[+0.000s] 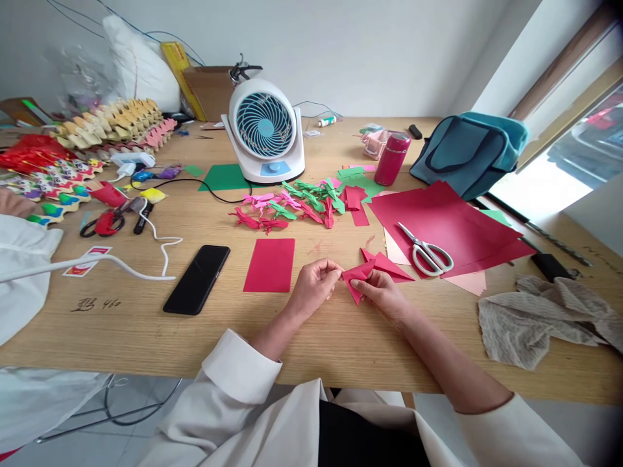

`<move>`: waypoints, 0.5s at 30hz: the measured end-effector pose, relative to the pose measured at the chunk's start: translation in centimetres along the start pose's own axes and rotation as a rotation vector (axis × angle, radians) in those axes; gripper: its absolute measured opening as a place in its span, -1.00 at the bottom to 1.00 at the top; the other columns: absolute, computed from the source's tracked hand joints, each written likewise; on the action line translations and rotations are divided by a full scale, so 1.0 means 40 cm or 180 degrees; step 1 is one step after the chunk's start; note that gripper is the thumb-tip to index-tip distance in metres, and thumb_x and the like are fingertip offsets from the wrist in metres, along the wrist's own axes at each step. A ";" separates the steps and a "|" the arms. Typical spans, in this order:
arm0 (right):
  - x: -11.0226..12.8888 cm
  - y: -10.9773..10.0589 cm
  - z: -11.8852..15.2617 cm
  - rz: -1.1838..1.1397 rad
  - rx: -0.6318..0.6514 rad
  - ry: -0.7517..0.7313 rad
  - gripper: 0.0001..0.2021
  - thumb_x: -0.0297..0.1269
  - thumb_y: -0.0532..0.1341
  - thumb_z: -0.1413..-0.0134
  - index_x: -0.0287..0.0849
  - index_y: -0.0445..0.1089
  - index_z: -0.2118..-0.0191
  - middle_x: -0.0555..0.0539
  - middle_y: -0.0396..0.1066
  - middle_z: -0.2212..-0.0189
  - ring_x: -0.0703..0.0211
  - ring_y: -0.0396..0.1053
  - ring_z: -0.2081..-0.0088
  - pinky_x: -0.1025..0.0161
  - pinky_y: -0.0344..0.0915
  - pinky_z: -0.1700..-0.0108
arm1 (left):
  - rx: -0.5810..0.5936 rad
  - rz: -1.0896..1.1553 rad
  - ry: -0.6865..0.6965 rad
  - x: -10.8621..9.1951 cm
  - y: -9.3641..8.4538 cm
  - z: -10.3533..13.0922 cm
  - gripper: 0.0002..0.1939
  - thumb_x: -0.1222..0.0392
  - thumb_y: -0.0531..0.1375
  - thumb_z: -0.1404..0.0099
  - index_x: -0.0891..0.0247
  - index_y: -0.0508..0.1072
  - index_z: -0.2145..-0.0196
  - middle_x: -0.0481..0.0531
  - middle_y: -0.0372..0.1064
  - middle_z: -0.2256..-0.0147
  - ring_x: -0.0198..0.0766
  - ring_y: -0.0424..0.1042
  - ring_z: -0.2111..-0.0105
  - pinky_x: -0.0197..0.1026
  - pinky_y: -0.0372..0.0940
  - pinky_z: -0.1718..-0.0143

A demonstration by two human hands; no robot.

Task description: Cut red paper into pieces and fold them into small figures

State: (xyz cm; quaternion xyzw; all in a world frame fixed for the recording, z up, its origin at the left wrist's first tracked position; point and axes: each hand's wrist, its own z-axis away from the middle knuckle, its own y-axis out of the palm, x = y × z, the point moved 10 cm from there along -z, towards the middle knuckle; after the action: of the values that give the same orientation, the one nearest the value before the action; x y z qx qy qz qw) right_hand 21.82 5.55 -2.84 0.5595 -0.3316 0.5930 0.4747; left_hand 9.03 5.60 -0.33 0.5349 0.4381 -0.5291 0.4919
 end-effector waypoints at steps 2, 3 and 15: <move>-0.001 -0.001 -0.001 0.0045 0.0007 -0.0052 -0.63 0.06 0.40 0.12 -0.19 0.46 0.46 0.03 0.36 0.59 0.31 0.16 0.56 0.32 0.08 0.49 | -0.0015 -0.0164 0.0069 -0.010 -0.004 0.000 -0.78 0.05 0.25 -0.18 0.27 0.43 0.44 -0.15 0.25 0.61 -0.46 0.15 0.67 -0.36 0.09 0.64; -0.001 -0.001 -0.001 0.0067 0.0016 -0.0067 -0.63 0.06 0.40 0.11 -0.19 0.46 0.45 0.02 0.37 0.57 0.30 0.17 0.54 0.31 0.09 0.48 | -0.0029 -0.0266 0.0109 -0.016 -0.006 0.000 -0.77 0.05 0.27 -0.17 0.28 0.44 0.45 -0.13 0.28 0.60 -0.45 0.18 0.65 -0.36 0.11 0.61; 0.011 -0.004 0.001 0.0226 0.0027 -0.0140 -0.64 0.06 0.37 0.05 -0.19 0.47 0.41 0.01 0.41 0.51 0.29 0.20 0.50 0.31 0.11 0.43 | 0.0047 -0.0612 0.0090 -0.013 -0.015 -0.004 -0.76 0.03 0.28 -0.16 0.30 0.48 0.43 -0.10 0.33 0.58 -0.42 0.21 0.61 -0.35 0.11 0.59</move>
State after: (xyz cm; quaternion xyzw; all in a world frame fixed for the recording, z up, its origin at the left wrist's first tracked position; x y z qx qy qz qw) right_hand 22.02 5.64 -2.43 0.5623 -0.3592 0.5984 0.4436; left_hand 8.44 5.85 0.12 0.5015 0.4905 -0.5695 0.4286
